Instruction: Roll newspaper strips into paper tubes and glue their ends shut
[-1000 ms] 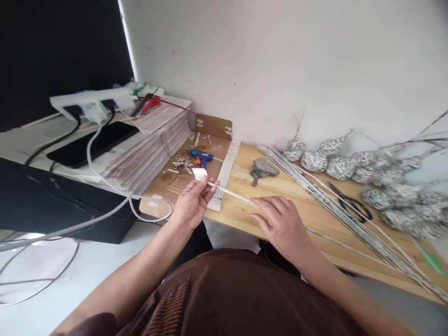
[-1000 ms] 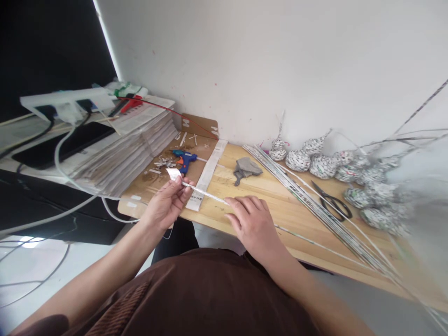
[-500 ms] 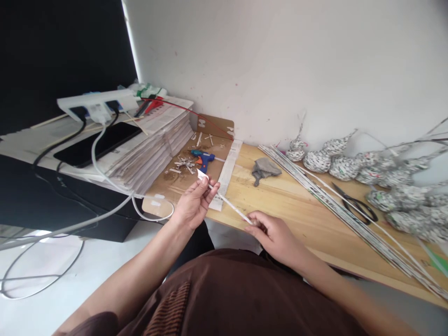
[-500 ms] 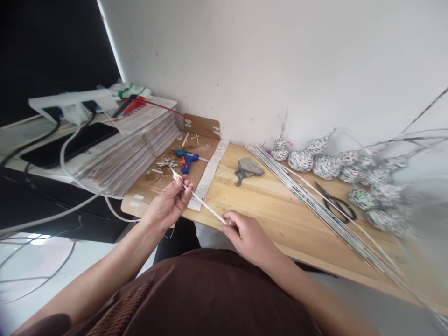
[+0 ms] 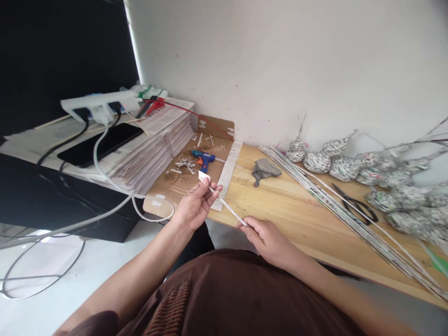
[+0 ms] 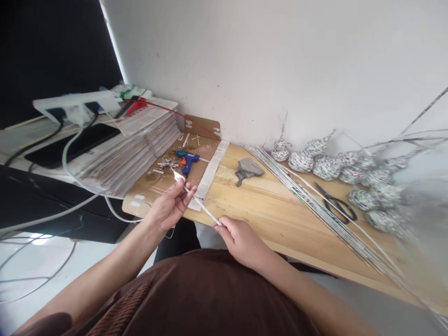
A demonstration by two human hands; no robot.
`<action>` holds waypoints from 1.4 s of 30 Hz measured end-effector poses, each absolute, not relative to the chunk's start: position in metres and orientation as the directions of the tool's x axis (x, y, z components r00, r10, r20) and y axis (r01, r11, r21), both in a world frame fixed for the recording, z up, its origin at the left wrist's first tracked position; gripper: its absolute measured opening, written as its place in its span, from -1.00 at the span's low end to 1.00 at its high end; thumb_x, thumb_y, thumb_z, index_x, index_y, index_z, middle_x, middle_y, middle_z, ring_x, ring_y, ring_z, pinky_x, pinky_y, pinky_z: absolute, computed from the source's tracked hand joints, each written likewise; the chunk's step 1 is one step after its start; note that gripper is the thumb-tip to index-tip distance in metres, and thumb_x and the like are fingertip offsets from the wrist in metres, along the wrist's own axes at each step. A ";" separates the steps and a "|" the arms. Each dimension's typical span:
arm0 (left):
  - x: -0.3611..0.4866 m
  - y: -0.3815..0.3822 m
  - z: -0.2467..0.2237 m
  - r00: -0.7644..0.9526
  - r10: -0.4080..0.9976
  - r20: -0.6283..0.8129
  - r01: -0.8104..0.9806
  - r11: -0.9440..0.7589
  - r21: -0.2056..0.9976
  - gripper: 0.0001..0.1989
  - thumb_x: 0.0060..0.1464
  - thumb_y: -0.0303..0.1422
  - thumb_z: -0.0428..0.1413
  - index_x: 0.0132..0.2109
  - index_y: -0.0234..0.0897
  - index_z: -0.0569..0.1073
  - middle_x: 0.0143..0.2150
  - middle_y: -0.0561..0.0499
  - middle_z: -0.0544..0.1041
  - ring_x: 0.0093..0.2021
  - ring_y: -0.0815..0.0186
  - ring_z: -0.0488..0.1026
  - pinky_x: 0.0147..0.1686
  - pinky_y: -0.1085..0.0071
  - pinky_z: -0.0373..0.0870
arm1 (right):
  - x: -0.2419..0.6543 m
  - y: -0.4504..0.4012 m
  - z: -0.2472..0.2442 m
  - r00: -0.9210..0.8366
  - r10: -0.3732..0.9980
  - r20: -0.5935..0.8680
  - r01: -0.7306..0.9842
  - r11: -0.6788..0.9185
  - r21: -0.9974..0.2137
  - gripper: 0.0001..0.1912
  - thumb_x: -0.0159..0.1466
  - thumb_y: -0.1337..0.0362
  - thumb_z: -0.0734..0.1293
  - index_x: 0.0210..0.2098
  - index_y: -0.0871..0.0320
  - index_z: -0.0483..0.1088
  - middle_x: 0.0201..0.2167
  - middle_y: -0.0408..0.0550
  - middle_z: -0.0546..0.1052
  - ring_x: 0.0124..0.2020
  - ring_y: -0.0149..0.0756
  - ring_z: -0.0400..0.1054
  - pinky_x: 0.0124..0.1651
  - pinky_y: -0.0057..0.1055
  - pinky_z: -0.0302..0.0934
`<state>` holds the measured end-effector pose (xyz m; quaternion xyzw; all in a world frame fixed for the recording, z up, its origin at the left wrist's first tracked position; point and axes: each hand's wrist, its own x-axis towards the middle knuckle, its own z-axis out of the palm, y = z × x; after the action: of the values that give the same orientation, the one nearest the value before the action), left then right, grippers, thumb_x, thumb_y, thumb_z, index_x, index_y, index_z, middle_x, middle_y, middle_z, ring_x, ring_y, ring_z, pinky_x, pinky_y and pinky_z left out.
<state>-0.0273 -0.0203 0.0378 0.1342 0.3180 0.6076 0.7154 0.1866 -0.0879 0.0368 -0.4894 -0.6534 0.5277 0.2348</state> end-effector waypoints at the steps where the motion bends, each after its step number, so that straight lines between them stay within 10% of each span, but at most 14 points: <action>1: -0.027 -0.020 0.039 0.053 0.953 -0.298 -0.791 0.222 0.570 -0.92 0.14 -0.50 0.11 -0.30 -0.40 0.49 -0.41 -0.02 0.52 -0.32 0.35 0.57 -0.28 0.54 0.56 | 0.187 -0.088 0.037 -0.414 0.885 -0.214 0.369 -0.052 -0.928 -0.64 0.33 0.01 0.20 -0.19 0.17 0.41 -0.51 -0.18 0.31 -0.56 -0.50 0.19 -0.50 -0.54 0.07; 7: -0.025 -0.022 0.048 0.099 0.943 -0.319 -0.827 0.256 0.501 -0.86 0.18 -0.50 0.06 -0.32 -0.41 0.49 -0.44 -0.02 0.50 -0.35 0.38 0.55 -0.31 0.58 0.55 | 0.197 -0.082 0.034 -0.690 0.589 -0.421 0.143 -0.458 -0.877 -0.59 0.36 -0.01 0.10 -0.21 0.19 0.35 -0.68 -0.35 0.00 -0.77 -0.52 -0.04 -0.70 -0.54 -0.11; 15: -0.026 -0.020 0.049 0.034 0.959 -0.282 -0.807 0.193 0.559 -0.89 0.16 -0.52 0.07 -0.31 -0.43 0.48 -0.40 -0.04 0.50 -0.30 0.37 0.55 -0.29 0.58 0.54 | 0.187 -0.081 0.048 -0.359 0.933 -0.011 0.568 0.209 -0.796 -0.71 0.35 0.06 0.17 -0.23 0.14 0.38 -0.41 -0.09 0.41 -0.41 -0.37 0.28 -0.33 -0.44 0.12; 22: -0.029 -0.024 0.056 0.105 0.951 -0.291 -0.821 0.248 0.515 -0.85 0.17 -0.50 0.06 -0.37 -0.42 0.45 -0.45 0.01 0.44 -0.41 0.44 0.50 -0.52 0.69 0.46 | 0.196 -0.077 0.040 -0.705 0.575 -0.416 0.146 -0.456 -0.878 -0.56 0.37 -0.04 0.07 -0.17 0.20 0.33 -0.66 -0.34 0.03 -0.78 -0.52 0.01 -0.72 -0.55 -0.10; 25: -0.026 -0.024 0.055 0.069 0.957 -0.281 -0.807 0.219 0.548 -0.89 0.15 -0.51 0.08 -0.35 -0.42 0.45 -0.45 0.00 0.44 -0.40 0.43 0.50 -0.47 0.67 0.48 | 0.188 -0.074 0.047 -0.578 0.706 -0.409 0.308 -0.276 -0.911 -0.54 0.35 -0.08 0.09 -0.07 0.16 0.30 -0.63 -0.28 0.21 -0.70 -0.48 0.16 -0.66 -0.55 0.01; 30: -0.020 -0.026 0.056 0.031 0.959 -0.283 -0.789 0.197 0.582 -0.89 0.15 -0.52 0.07 -0.34 -0.42 0.46 -0.44 -0.02 0.46 -0.37 0.41 0.52 -0.40 0.63 0.51 | 0.165 -0.066 0.054 -0.411 0.911 0.010 0.526 0.246 -0.814 -0.71 0.35 0.06 0.17 -0.24 0.14 0.35 -0.45 -0.12 0.39 -0.43 -0.39 0.29 -0.36 -0.47 0.12; 37: -0.027 -0.030 0.055 0.091 0.951 -0.296 -0.808 0.244 0.536 -0.88 0.15 -0.52 0.07 -0.36 -0.41 0.46 -0.46 0.00 0.46 -0.39 0.42 0.52 -0.46 0.66 0.49 | 0.173 -0.056 0.044 -0.752 0.553 -0.359 0.084 -0.460 -0.884 -0.60 0.37 -0.02 0.05 -0.21 0.15 0.29 -0.70 -0.36 0.02 -0.79 -0.48 -0.01 -0.71 -0.54 -0.10; 42: -0.020 -0.027 0.051 0.050 0.952 -0.303 -0.783 0.226 0.579 -0.89 0.14 -0.53 0.09 -0.35 -0.43 0.47 -0.45 -0.02 0.49 -0.38 0.41 0.54 -0.38 0.63 0.52 | 0.160 -0.055 0.056 -0.528 0.835 -0.156 0.443 0.113 -0.890 -0.66 0.33 0.02 0.19 -0.06 0.13 0.29 -0.51 -0.17 0.38 -0.54 -0.39 0.30 -0.45 -0.46 0.13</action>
<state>-0.0203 -0.0274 0.0513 0.1301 0.3235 0.6085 0.7128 0.1598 -0.0552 0.0555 -0.4440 -0.7194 0.4963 0.1976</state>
